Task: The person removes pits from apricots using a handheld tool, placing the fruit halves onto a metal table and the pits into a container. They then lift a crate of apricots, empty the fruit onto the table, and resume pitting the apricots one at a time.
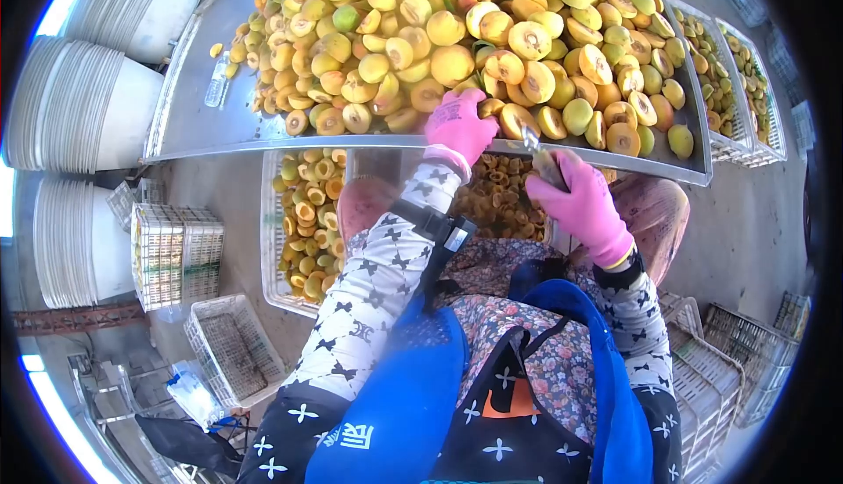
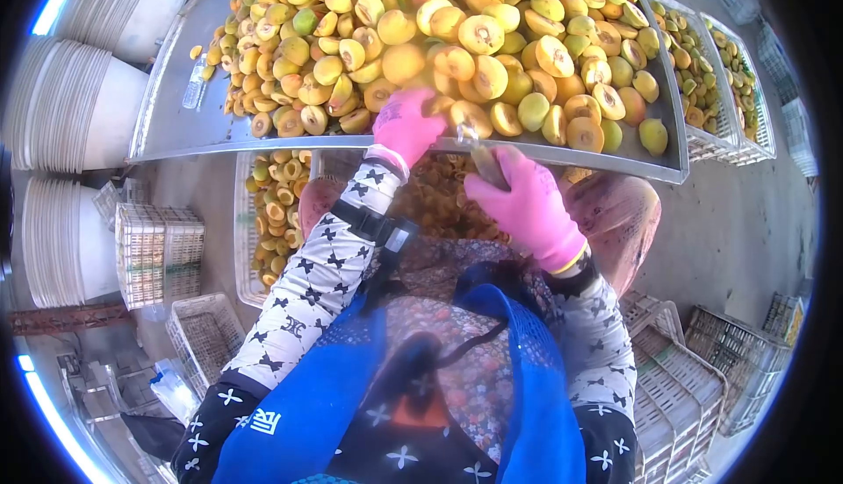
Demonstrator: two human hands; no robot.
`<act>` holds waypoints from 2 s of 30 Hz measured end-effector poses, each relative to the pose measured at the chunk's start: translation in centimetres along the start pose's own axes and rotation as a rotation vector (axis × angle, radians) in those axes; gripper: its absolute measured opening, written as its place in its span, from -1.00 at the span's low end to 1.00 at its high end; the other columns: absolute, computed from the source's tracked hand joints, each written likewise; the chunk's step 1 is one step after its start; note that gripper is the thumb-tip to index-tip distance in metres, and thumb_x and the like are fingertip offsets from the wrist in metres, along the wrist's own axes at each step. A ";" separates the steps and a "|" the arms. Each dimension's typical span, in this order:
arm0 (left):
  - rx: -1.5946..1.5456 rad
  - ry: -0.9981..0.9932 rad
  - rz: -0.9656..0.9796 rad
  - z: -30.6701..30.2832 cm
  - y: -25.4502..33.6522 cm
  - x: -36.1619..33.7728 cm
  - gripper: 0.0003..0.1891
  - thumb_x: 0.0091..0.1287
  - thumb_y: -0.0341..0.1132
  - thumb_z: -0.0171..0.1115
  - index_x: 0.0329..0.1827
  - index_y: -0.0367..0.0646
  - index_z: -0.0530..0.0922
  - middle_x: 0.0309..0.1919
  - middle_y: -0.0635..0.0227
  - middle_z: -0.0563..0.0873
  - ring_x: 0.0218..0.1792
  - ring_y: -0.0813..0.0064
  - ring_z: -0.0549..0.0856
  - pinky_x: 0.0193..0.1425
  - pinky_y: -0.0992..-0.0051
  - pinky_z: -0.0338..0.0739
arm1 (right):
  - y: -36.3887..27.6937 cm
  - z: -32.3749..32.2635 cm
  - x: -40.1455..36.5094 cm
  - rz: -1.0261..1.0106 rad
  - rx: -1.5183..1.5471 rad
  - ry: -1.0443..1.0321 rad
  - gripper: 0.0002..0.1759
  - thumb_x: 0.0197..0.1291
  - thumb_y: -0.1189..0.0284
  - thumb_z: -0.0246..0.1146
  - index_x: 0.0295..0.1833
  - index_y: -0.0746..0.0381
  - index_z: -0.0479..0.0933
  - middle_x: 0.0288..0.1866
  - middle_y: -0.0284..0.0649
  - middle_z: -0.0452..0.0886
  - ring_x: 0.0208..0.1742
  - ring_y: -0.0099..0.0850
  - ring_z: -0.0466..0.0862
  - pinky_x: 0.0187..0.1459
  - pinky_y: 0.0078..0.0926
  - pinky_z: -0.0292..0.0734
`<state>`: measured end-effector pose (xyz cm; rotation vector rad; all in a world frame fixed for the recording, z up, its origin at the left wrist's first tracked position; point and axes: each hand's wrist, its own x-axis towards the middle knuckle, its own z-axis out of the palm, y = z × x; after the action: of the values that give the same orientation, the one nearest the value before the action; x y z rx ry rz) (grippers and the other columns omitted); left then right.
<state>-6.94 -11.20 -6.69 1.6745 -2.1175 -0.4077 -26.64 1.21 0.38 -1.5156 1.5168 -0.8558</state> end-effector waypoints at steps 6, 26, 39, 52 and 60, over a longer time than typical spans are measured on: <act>-0.927 -0.089 -0.179 -6.2 2.8 -2.4 -0.60 0.20 -0.46 0.23 0.14 -0.22 0.63 -0.01 0.29 0.64 -0.04 0.60 0.63 0.02 0.59 0.54 | -0.6 0.9 0.2 -0.014 0.272 0.101 -0.63 0.23 0.38 0.36 0.08 0.32 0.52 -0.37 -0.13 0.62 -0.37 -0.41 0.61 -0.20 -0.43 0.54; -1.163 0.217 -0.091 -8.4 4.4 -8.4 -0.55 0.59 -0.15 -0.03 0.36 -0.31 0.38 -0.27 0.21 0.69 -0.22 0.45 0.68 -0.09 0.49 0.59 | -2.3 6.5 -0.8 -0.457 -0.476 0.104 -0.59 0.09 0.37 0.40 0.05 0.20 0.50 -0.21 -0.15 0.65 -0.26 -0.13 0.69 -0.26 -0.23 0.55; -1.355 0.125 -0.337 -7.2 4.0 -9.2 -0.57 0.42 -0.42 0.21 0.33 -0.27 0.42 -0.29 0.30 0.66 -0.27 0.45 0.67 -0.12 0.45 0.61 | -1.7 7.3 -1.4 -0.348 -0.456 -0.127 -0.68 0.16 0.40 0.29 -0.04 0.24 0.38 -0.31 -0.05 0.61 -0.30 -0.02 0.67 -0.30 -0.09 0.53; -1.293 0.138 -0.347 -7.4 3.5 -9.7 -0.61 0.42 -0.42 0.20 0.29 -0.30 0.44 -0.26 0.30 0.67 -0.25 0.48 0.68 -0.11 0.49 0.63 | -1.1 8.5 -1.0 -0.326 -0.282 -0.176 -0.71 0.19 0.40 0.27 -0.12 0.31 0.35 -0.40 0.08 0.61 -0.33 0.07 0.66 -0.34 -0.04 0.54; -1.411 0.159 -0.304 -8.9 5.2 -8.8 -0.64 0.51 -0.28 0.13 0.21 -0.36 0.47 -0.29 0.25 0.67 -0.28 0.48 0.67 -0.20 0.50 0.60 | -1.3 10.3 -1.6 -0.157 0.249 -0.185 -0.75 0.18 0.43 0.30 -0.13 0.29 0.40 -0.48 -0.12 0.60 -0.50 -0.17 0.65 -0.45 -0.31 0.49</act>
<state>-5.32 -1.21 2.38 1.0151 -0.8792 -1.3671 -16.91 3.55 -2.87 -1.4969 1.1253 -0.9297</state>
